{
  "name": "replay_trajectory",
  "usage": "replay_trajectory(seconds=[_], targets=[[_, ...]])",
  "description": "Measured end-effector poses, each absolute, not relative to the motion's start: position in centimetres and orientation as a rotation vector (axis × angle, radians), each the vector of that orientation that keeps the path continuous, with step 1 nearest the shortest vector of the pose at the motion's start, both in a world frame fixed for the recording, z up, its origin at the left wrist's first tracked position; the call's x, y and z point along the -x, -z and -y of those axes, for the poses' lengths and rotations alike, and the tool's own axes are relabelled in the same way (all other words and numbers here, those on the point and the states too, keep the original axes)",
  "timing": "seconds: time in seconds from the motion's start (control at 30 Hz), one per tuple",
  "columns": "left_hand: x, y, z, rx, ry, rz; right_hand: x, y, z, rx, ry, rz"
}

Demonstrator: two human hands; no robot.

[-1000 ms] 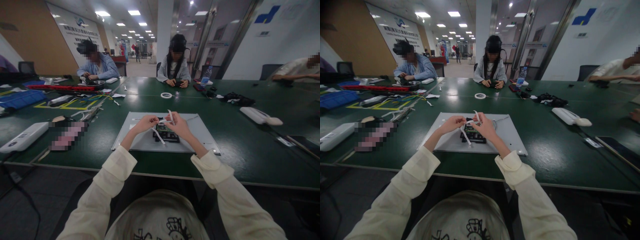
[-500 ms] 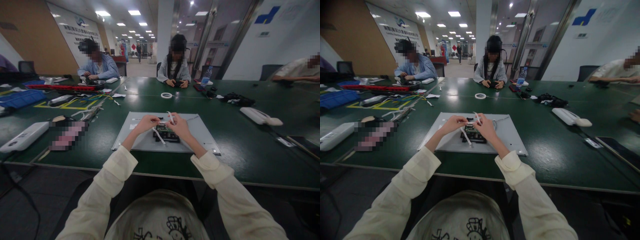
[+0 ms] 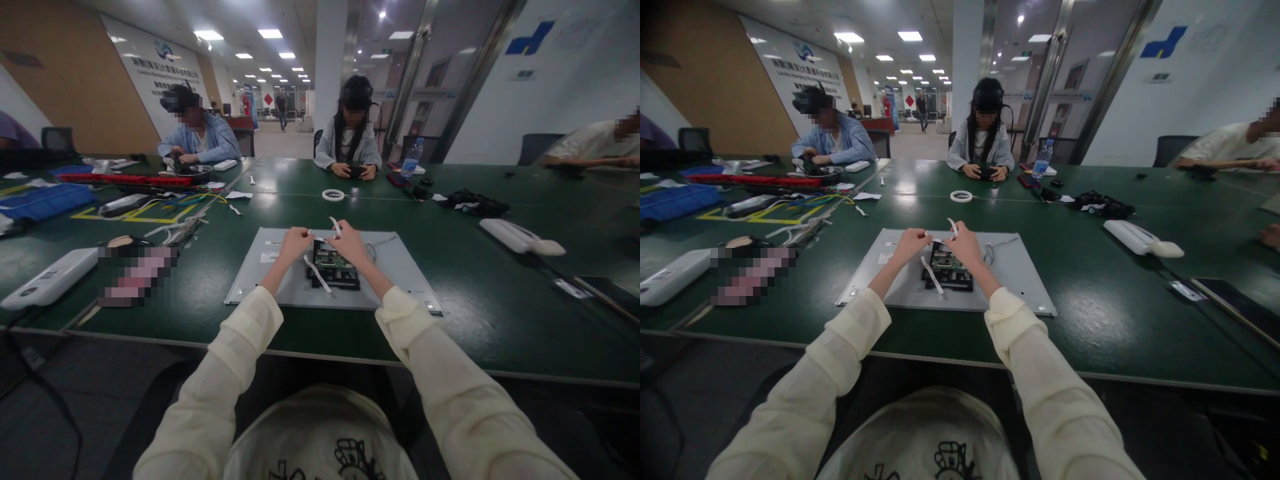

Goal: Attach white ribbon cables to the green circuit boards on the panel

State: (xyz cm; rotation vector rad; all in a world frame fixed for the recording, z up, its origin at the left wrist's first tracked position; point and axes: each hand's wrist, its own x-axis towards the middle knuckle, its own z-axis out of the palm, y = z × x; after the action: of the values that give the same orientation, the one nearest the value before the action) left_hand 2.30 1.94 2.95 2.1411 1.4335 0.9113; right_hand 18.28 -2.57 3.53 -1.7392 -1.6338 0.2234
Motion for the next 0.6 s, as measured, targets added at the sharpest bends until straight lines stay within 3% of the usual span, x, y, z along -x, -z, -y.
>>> replay_trajectory(seconds=[0.6], targets=[[-2.1, -1.9, -0.9, -2.384, -0.652, -1.637, -17.9, -1.6, 2.2, 1.816, -0.203, 1.655]])
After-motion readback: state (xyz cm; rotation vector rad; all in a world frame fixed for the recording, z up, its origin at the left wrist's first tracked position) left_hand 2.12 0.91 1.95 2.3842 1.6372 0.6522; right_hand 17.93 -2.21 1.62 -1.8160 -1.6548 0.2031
